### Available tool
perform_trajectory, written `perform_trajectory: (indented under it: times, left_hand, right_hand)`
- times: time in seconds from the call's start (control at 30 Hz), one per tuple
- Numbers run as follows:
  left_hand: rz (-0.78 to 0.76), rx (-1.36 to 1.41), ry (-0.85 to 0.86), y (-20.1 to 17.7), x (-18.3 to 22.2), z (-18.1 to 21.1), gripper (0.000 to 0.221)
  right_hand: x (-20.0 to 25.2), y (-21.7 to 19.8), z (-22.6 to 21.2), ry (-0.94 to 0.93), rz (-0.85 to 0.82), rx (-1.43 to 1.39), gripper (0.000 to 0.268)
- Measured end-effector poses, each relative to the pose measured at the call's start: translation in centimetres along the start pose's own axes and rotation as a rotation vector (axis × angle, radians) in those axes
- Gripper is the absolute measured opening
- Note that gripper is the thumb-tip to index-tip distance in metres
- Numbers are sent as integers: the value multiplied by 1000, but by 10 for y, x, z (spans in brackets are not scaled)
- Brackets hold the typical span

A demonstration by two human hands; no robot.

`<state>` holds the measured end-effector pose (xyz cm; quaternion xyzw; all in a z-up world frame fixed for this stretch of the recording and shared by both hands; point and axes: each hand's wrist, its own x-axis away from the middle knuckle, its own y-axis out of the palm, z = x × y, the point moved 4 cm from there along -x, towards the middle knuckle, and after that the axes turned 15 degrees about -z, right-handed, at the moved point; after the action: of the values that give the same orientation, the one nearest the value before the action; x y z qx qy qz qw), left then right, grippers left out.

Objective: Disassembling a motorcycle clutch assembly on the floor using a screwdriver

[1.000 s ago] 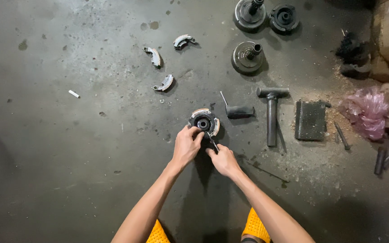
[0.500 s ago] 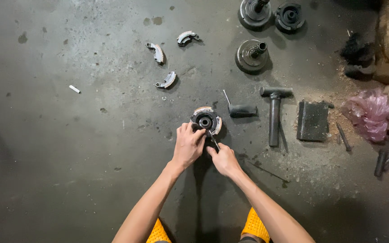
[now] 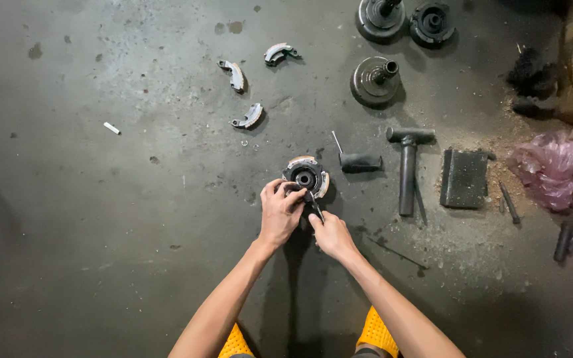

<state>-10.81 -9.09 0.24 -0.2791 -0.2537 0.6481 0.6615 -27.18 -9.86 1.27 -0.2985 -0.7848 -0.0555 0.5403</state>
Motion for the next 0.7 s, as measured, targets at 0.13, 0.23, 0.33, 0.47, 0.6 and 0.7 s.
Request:
perform_trajectory:
  times: [0.13, 0.23, 0.33, 0.47, 0.6, 0.7]
  left_hand:
    - [-15, -17, -9, 6, -1, -5, 29]
    - [-12, -37, 18, 4, -2, -3, 27]
    - [-38, -153, 63, -4, -3, -1, 28]
    - [-35, -201, 146, -6, 0, -10, 35]
    - [-69, -194, 299, -24, 3, -13, 26]
    - [-82, -317, 454, -24, 9, -28, 23]
  right_hand:
    - [-13, -2, 10, -50, 5, 24, 44]
    - [-11, -5, 10, -55, -7, 61, 46]
    - [5, -10, 1, -60, -38, 113, 47]
    - [39, -21, -6, -97, -139, -28, 30]
    - [43, -43, -10, -169, -101, -369, 34]
    - [14, -60, -16, -43, -183, -283, 47]
